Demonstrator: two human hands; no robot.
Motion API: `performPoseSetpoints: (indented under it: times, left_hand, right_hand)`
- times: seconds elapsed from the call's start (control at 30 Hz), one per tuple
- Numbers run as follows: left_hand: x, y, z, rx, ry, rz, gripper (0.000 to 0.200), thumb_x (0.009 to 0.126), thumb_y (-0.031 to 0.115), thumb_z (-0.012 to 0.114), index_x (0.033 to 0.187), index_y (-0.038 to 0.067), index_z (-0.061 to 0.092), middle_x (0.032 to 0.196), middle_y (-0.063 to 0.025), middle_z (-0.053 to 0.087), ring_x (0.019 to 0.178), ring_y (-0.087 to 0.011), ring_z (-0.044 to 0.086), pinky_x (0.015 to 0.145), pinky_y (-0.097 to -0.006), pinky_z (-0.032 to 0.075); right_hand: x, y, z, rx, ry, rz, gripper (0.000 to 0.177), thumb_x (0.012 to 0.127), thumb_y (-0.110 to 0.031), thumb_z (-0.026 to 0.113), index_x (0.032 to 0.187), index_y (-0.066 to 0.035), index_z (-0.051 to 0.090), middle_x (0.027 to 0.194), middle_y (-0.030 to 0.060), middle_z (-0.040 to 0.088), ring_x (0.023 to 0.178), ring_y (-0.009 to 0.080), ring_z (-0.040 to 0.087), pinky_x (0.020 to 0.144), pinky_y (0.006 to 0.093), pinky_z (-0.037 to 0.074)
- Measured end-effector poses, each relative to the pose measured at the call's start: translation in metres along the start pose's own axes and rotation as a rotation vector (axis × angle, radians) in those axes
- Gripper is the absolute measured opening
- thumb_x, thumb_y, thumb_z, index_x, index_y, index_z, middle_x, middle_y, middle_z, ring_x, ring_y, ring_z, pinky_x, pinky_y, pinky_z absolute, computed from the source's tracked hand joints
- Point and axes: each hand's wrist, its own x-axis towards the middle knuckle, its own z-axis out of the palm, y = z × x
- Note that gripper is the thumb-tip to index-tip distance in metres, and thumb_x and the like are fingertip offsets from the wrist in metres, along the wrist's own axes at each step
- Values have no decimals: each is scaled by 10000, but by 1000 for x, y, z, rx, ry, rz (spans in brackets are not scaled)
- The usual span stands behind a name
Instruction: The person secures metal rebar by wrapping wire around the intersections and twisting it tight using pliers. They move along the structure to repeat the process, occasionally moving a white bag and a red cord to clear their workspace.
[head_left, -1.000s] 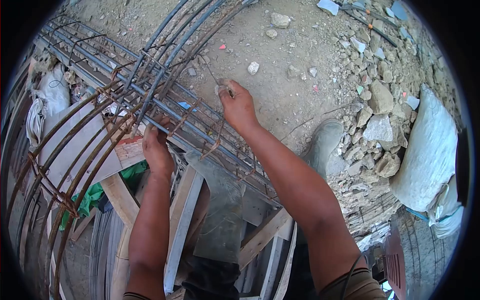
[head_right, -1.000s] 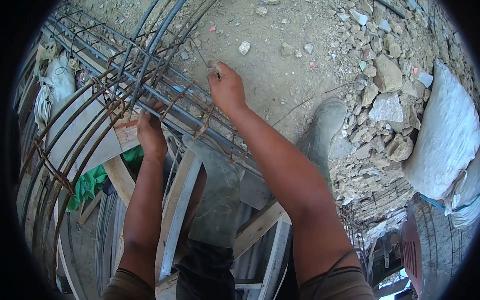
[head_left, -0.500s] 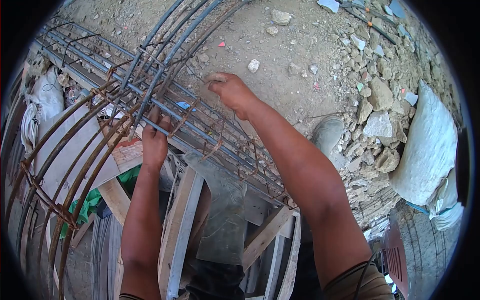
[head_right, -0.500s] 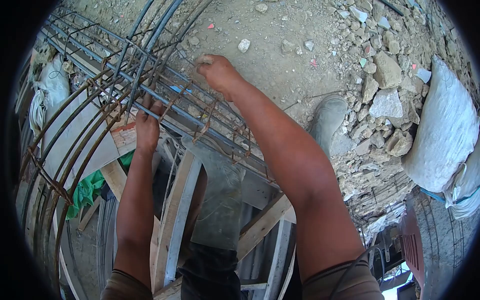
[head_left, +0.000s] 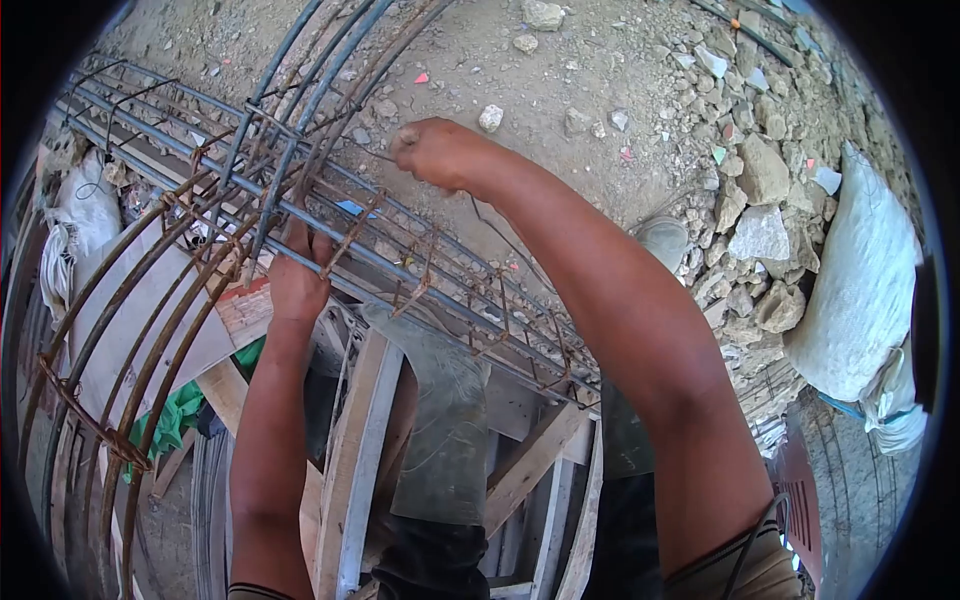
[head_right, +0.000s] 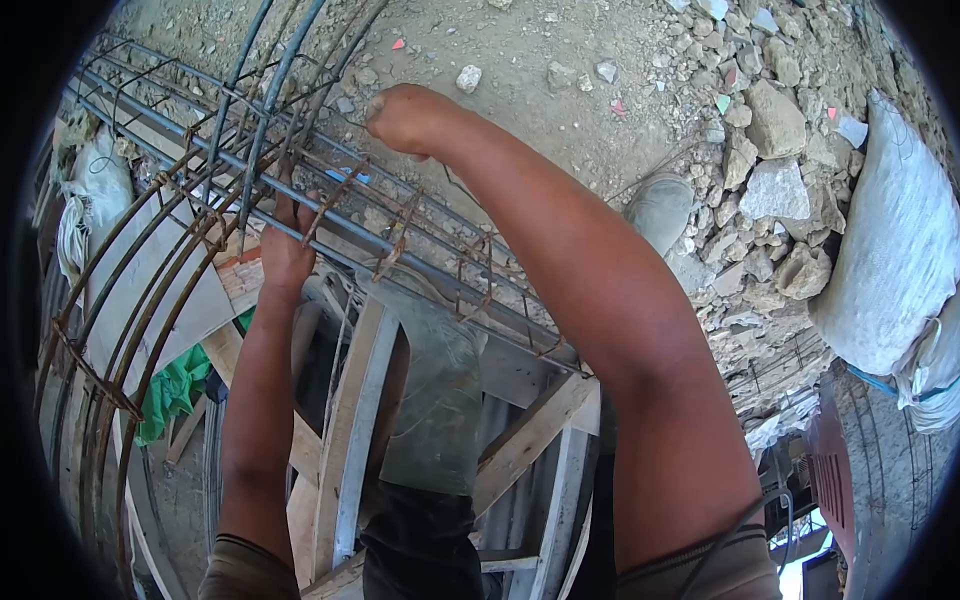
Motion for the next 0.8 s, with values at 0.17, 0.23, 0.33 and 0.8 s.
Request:
performPoseSetpoints:
  times: [0.17, 0.23, 0.33, 0.8]
  left_hand:
    - [5, -9, -4, 93, -33, 33, 612, 1011, 345, 490, 1510, 54, 286, 1176, -325, 601, 991, -511, 595, 794, -546, 471]
    - [9, -1, -12, 101, -127, 15, 639, 1009, 359, 499, 1501, 16, 281, 1166, -341, 596, 1010, -499, 592, 807, -539, 471]
    - [10, -8, -9, 164, -86, 65, 658, 1007, 365, 507, 1505, 8, 268, 1147, -334, 606, 1023, -488, 591, 824, -527, 473]
    - [9, -3, -6, 194, 31, 161, 599, 984, 342, 554, 1449, 14, 368, 1184, -295, 614, 1049, -453, 610, 855, -503, 503]
  right_hand:
    - [1, -8, 8, -510, 319, -339, 361, 908, -239, 549, 1246, -138, 624, 1192, 179, 650, 1120, 362, 610, 963, 448, 486]
    - [9, 8, 8, -517, 324, -398, 345, 919, -244, 541, 1237, -148, 631, 1185, 168, 656, 1101, 361, 618, 953, 447, 494]
    - [23, 19, 5, -410, 342, -418, 320, 933, -247, 530, 1222, -168, 643, 1155, 162, 667, 1062, 366, 629, 933, 440, 506]
    - [57, 0, 2, -310, 315, -370, 294, 898, -274, 584, 1144, -162, 698, 1132, 149, 685, 1067, 334, 645, 929, 434, 515]
